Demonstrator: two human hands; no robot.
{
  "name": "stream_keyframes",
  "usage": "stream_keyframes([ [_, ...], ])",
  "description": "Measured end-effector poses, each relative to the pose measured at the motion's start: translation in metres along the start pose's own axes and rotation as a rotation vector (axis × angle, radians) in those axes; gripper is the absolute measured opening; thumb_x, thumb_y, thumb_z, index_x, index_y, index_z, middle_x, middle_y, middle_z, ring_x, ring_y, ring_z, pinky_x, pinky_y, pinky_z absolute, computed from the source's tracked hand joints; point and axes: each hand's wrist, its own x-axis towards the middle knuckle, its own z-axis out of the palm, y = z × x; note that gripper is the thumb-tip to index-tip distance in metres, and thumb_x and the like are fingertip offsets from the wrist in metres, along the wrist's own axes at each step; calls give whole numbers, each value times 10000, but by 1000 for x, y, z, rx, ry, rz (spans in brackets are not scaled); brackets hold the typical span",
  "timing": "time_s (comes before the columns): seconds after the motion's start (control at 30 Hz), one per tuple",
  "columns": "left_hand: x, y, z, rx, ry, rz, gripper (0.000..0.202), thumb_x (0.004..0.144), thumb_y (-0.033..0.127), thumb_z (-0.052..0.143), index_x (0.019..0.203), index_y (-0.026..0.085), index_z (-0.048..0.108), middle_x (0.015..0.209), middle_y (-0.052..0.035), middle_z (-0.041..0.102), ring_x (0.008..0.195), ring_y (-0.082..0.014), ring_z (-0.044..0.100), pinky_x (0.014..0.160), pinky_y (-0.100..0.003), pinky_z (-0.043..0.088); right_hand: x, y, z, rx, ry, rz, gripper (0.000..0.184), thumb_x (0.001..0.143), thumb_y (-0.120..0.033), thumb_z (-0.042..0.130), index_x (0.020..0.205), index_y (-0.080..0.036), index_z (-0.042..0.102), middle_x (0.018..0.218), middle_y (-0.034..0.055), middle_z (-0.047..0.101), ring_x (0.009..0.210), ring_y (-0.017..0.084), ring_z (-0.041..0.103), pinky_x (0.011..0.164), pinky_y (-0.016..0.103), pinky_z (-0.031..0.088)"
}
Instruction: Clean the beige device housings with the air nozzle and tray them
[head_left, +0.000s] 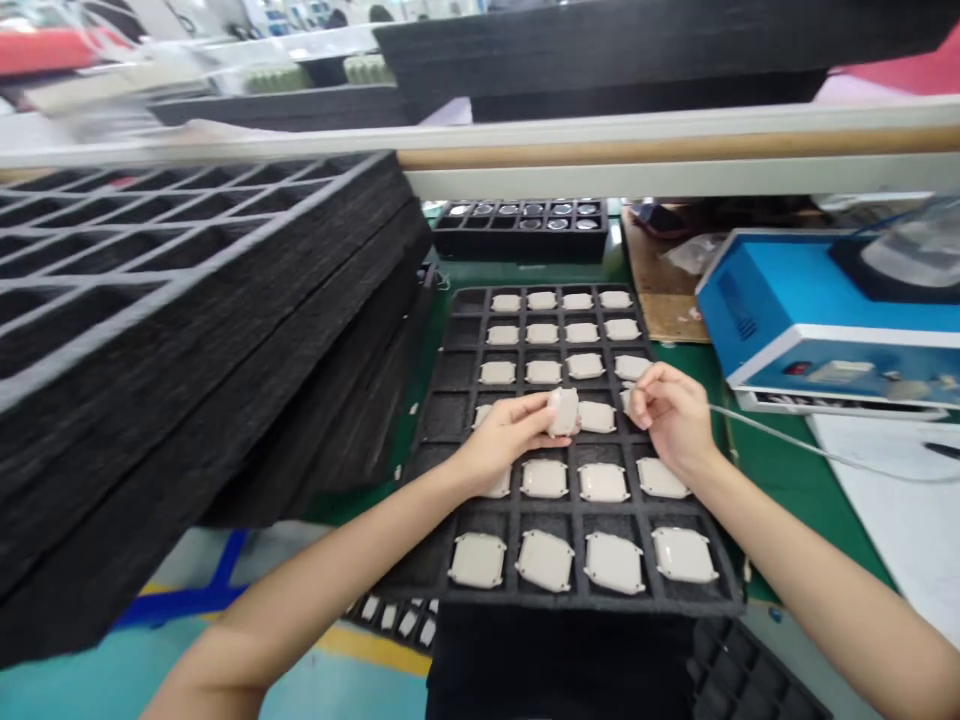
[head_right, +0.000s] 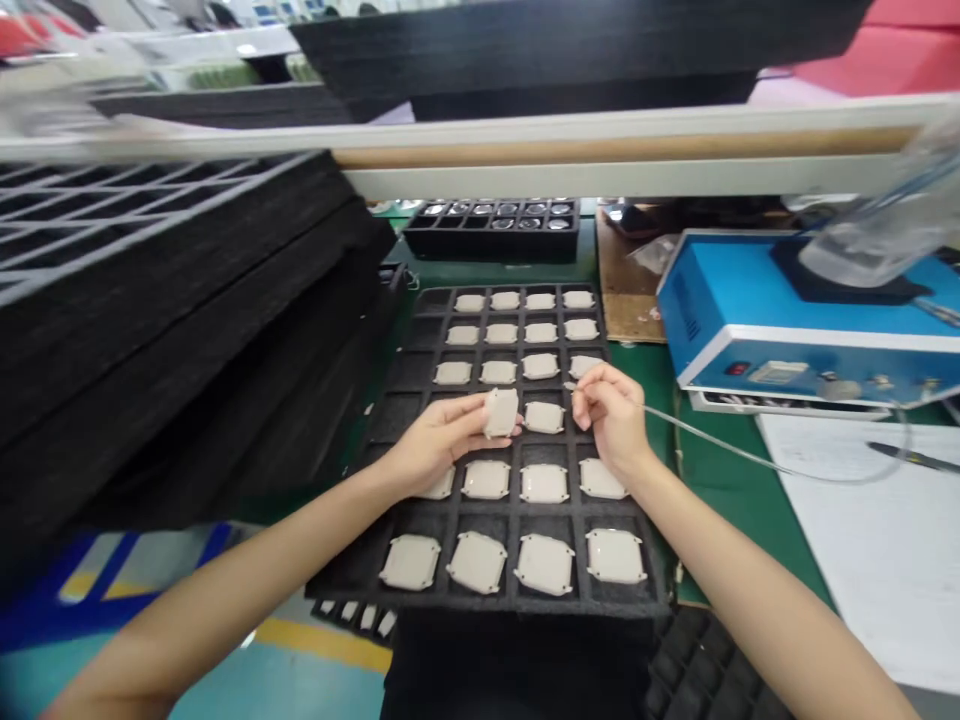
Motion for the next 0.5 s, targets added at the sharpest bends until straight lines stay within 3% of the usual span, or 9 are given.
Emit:
stream_keyframes([
  [0.07, -18, 11, -12, 4, 27, -52, 317, 820, 336, 587, 993, 80, 659, 921, -131, 704, 799, -192, 662, 712, -281, 533, -2, -1, 1, -25, -23, -4, 37, 619, -134, 533, 597, -163, 540, 421, -24, 533, 327, 79, 393, 341, 193, 286],
  [0.17, -53, 24, -35, 124, 188, -75, 303, 827, 325, 572, 1018, 96, 625, 882, -105, 688, 641, -132, 620, 549, -214, 494, -8, 0, 0, -124, -105, -49, 46, 663, -132, 543, 632, -155, 568, 451, -15, 554, 344, 81, 420, 349, 194, 297],
  [0.3, -101, 25, -58, 518, 400, -111, 341, 832, 361, 554, 1078, 128, 590, 690, -11, 624, 553, -110, 557, 514, -206, 452, -14, 3, -2, -232, -207, -122, 79, 714, -92, 540, 692, -142, 597, 492, -9, 580, 372, 86, 458, 380, 210, 321],
  [0.37, -121, 23, -62, 740, 391, -176, 324, 847, 376, 527, 1067, 148, 594, 619, 20, 579, 502, -98, 503, 480, -195, 401, -15, 4, -3, -246, -221, -146, 94, 718, -73, 536, 694, -140, 598, 492, -9, 579, 366, 87, 456, 383, 220, 319],
  [0.5, -143, 17, -63, 970, 195, -231, 259, 851, 366, 506, 964, 177, 643, 702, 3, 613, 585, -118, 516, 507, -198, 365, -14, 3, -2, -251, -218, -175, 102, 708, -54, 541, 684, -133, 601, 495, 4, 582, 359, 87, 461, 380, 228, 310],
])
